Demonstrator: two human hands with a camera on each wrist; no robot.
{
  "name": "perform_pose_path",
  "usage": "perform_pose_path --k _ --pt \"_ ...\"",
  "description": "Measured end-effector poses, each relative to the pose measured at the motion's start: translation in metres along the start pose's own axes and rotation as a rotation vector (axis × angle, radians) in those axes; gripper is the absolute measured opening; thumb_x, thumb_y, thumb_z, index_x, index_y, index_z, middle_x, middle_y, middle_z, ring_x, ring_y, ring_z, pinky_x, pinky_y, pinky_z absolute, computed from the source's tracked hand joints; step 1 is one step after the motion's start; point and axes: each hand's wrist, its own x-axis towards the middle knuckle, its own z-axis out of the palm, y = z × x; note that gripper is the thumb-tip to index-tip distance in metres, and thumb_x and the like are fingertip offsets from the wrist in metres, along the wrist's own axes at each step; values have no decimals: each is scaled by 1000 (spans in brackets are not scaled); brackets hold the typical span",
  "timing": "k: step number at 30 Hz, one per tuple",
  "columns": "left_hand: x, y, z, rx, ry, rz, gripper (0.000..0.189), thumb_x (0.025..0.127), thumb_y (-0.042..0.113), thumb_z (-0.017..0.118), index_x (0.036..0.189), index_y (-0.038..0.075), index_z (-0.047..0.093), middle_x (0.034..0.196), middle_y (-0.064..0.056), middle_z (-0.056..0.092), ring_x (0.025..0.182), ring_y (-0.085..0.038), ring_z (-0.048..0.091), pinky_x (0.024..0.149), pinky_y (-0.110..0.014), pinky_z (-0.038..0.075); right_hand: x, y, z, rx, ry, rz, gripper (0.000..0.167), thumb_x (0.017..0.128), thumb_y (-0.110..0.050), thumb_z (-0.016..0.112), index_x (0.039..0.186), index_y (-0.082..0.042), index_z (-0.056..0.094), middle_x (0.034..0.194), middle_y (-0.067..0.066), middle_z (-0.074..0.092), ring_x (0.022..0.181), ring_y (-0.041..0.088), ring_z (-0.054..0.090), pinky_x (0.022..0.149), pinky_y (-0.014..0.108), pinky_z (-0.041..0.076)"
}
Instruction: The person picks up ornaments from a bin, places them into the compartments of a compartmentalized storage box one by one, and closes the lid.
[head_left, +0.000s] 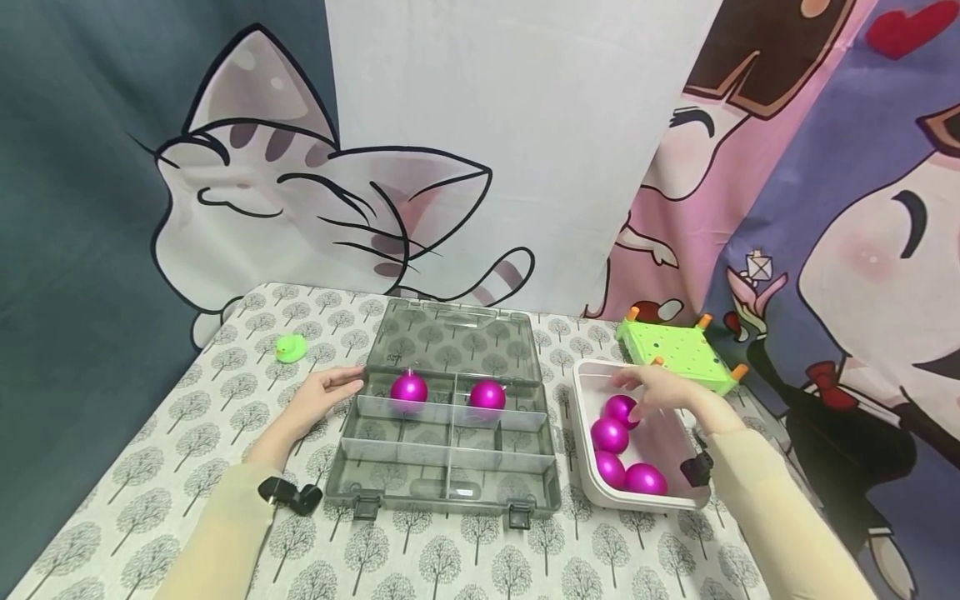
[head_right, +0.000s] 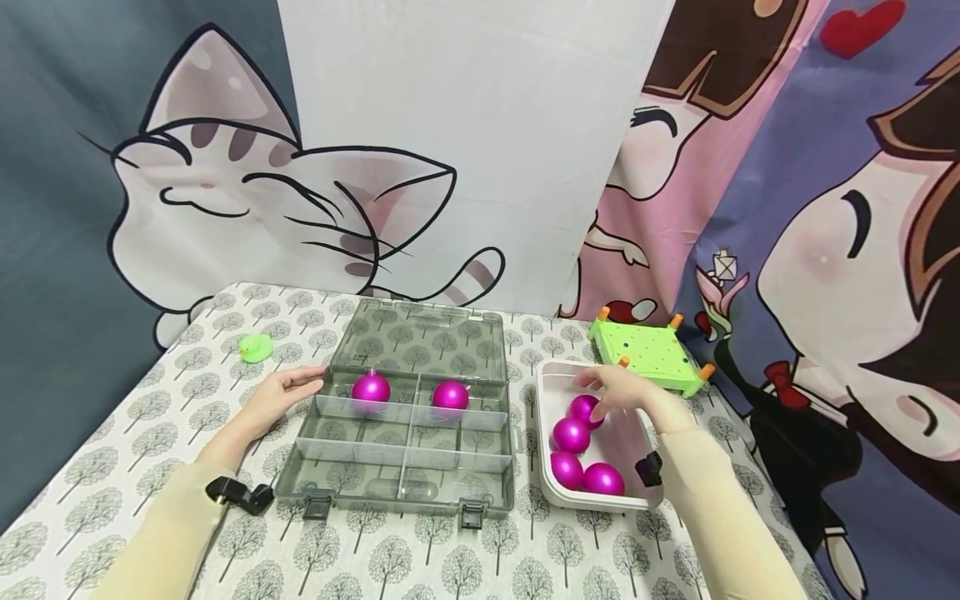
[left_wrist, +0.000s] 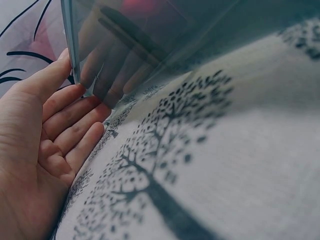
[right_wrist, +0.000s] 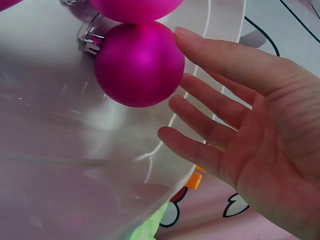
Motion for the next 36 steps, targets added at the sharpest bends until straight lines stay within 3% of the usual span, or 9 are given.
perform_pose_path --k 1,2,8,12,25,36 --pt "0 -1 0 11 2 4 50 96 25 62 136 -3 51 136 -25 55 122 -44 56 110 -54 41 0 0 1 7 -8 0 64 69 5 77 128 10 53 128 32 56 120 50 52 76 30 58" --pt "1 -1 0 6 2 6 50 96 24 62 136 -4 51 136 -26 55 122 -44 56 110 -57 39 1 1 1 7 -18 -6 65 68 5 77 128 11 53 128 32 56 120 50 52 77 32 59" --pt "1 -2 0 11 5 12 49 96 23 62 136 -4 52 137 -26 54 121 -45 56 110 -57 39 6 7 4 -45 -46 -23 69 64 6 80 128 8 55 129 28 59 118 45 56 93 49 54" --pt "2 -2 0 14 8 15 49 96 24 62 135 -4 52 137 -26 54 121 -45 57 109 -57 40 9 8 6 -102 -37 -57 70 61 5 81 127 5 58 127 24 62 117 42 58 97 52 52" --pt "2 -1 0 12 2 8 50 96 25 62 136 -3 52 137 -26 54 121 -44 56 110 -58 38 13 11 9 -190 -34 -119 67 59 6 83 122 5 62 121 20 66 113 38 60 99 51 50" --pt "1 0 0 -8 5 5 50 95 24 63 136 -4 52 137 -26 55 122 -45 55 111 -58 37 16 13 13 -265 -51 -88 62 59 5 84 117 -2 67 118 17 67 109 37 61 99 54 48"
